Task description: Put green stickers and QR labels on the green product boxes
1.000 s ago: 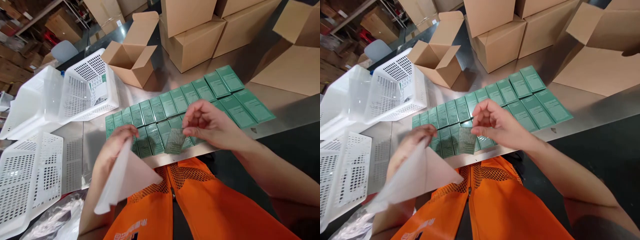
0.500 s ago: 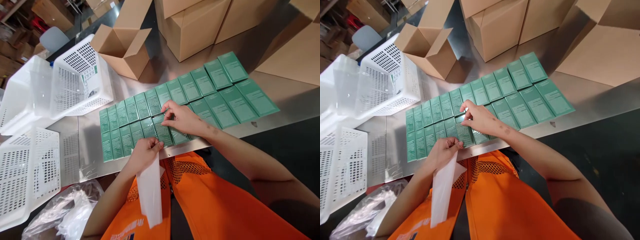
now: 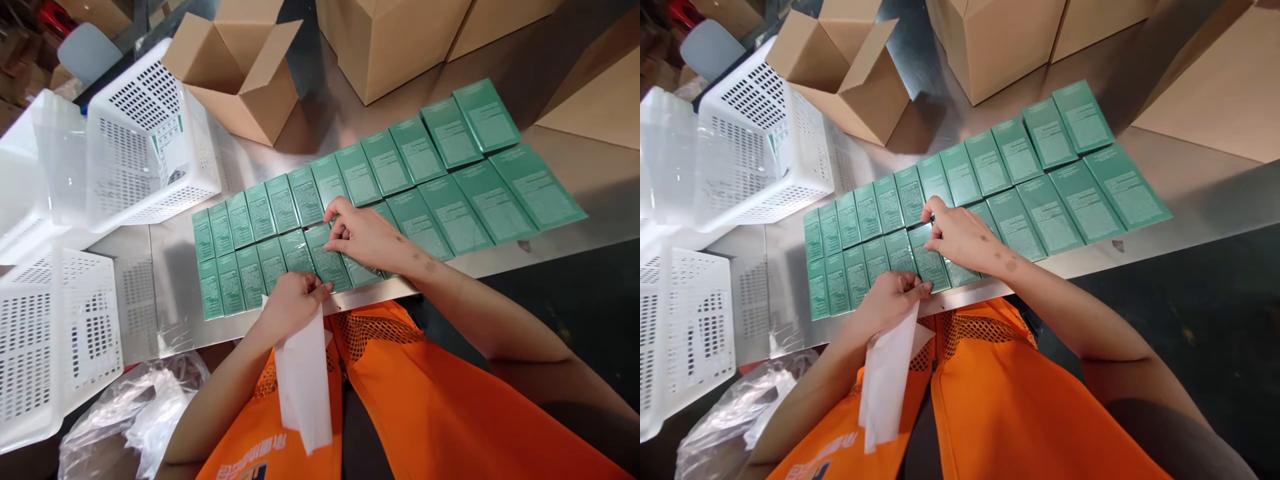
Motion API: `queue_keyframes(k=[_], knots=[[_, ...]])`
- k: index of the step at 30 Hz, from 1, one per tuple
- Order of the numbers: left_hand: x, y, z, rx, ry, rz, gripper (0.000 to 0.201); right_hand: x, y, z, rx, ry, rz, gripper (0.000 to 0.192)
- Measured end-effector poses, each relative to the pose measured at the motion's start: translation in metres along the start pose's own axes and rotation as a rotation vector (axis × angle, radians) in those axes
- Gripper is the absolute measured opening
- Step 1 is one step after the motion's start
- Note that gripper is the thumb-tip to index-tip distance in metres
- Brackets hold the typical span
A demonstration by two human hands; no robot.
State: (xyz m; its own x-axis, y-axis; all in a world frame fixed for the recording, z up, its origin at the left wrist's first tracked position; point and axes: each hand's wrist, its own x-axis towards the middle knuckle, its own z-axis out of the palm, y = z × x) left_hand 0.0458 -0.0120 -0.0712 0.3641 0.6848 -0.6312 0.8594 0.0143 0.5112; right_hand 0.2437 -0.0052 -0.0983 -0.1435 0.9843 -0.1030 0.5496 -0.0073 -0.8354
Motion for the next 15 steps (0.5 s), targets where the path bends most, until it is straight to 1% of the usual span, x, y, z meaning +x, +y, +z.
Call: queue_keyframes(k=[11, 13, 15], knots=[[0.003, 0.0057, -0.0037, 0.031, -0.019, -0.02, 0.032, -0.0009, 0.0003, 0.0038, -0.016, 0.008, 0.017, 0.034], [0.004, 0.0084, -0.004, 0.061, -0.021, -0.03, 0.031, -0.0019, 0.0002, 0.0051, -0.03, 0.018, 0.008, 0.036], [0.0048, 0.0103, -0.0043, 0.119, -0.013, -0.016, 0.034, -0.0027, 0.0004, 0.0064, -0.072, 0.046, -0.001, 0.038]])
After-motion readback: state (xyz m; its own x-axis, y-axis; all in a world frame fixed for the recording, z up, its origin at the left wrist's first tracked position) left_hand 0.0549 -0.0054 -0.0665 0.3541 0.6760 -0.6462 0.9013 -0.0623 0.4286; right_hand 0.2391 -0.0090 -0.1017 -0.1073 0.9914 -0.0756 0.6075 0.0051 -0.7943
